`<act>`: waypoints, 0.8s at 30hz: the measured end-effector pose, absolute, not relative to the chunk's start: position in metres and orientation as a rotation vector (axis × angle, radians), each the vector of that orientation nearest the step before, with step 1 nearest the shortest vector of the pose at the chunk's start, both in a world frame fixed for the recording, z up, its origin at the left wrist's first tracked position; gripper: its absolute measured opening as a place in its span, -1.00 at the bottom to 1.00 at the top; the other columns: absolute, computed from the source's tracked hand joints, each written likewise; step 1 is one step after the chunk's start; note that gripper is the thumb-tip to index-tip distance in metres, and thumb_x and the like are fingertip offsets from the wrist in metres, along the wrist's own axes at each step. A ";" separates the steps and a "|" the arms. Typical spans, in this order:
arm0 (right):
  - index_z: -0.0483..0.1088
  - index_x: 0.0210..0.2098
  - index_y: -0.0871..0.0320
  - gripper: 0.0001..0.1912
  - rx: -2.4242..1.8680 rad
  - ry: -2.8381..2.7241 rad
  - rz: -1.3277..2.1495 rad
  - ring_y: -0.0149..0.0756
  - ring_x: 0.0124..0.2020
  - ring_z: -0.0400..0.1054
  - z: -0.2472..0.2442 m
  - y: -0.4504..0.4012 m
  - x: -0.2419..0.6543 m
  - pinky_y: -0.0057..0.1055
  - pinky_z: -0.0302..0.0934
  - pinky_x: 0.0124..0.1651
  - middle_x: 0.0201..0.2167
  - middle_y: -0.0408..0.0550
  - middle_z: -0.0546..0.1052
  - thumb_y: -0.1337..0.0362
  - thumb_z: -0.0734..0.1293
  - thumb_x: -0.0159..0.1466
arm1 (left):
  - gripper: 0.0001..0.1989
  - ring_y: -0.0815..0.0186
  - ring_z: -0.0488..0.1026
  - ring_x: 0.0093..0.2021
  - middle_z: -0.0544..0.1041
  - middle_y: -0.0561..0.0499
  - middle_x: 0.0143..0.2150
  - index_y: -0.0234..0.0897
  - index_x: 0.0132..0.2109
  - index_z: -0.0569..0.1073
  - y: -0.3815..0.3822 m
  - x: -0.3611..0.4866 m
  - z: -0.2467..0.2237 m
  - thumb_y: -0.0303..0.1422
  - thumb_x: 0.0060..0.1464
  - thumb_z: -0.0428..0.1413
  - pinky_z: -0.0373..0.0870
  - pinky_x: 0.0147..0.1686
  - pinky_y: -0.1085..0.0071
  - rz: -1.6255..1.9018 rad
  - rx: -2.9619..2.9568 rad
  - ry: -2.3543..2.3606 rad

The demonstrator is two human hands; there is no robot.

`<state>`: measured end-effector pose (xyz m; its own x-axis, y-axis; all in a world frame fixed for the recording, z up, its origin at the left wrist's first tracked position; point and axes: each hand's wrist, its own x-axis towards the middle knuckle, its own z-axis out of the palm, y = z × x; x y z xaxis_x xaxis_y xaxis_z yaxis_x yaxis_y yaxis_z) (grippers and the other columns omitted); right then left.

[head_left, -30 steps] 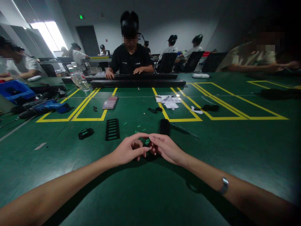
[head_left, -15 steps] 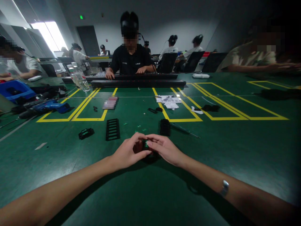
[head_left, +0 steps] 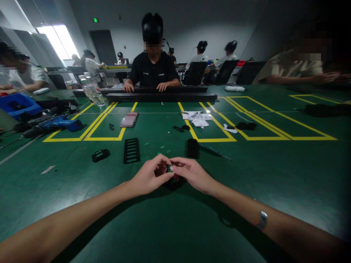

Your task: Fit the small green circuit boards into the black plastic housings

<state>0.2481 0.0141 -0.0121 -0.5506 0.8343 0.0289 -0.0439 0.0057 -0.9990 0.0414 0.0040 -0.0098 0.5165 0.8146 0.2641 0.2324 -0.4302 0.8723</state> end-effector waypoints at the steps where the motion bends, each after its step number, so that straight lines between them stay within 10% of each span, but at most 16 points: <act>1: 0.51 0.04 0.16 -0.70 -0.832 -1.610 1.612 -0.39 -0.28 0.39 -0.011 0.014 0.248 -0.45 0.27 -0.23 -0.16 -0.03 0.57 0.23 0.39 0.34 | -0.73 0.44 0.30 -0.41 0.36 0.11 -0.36 -0.29 -0.01 0.35 0.004 0.041 -0.010 -0.24 0.25 0.15 0.24 -0.41 0.49 0.894 1.937 0.861; 24: 0.44 0.10 0.16 -0.68 -0.903 -1.673 1.531 -0.28 -0.17 0.44 -0.012 0.005 0.245 -0.40 0.30 -0.18 -0.14 -0.02 0.56 0.21 0.31 0.39 | -0.77 0.45 0.29 -0.42 0.36 0.13 -0.37 -0.26 -0.04 0.30 0.005 0.041 -0.012 -0.25 0.28 0.12 0.22 -0.43 0.50 0.799 2.004 0.881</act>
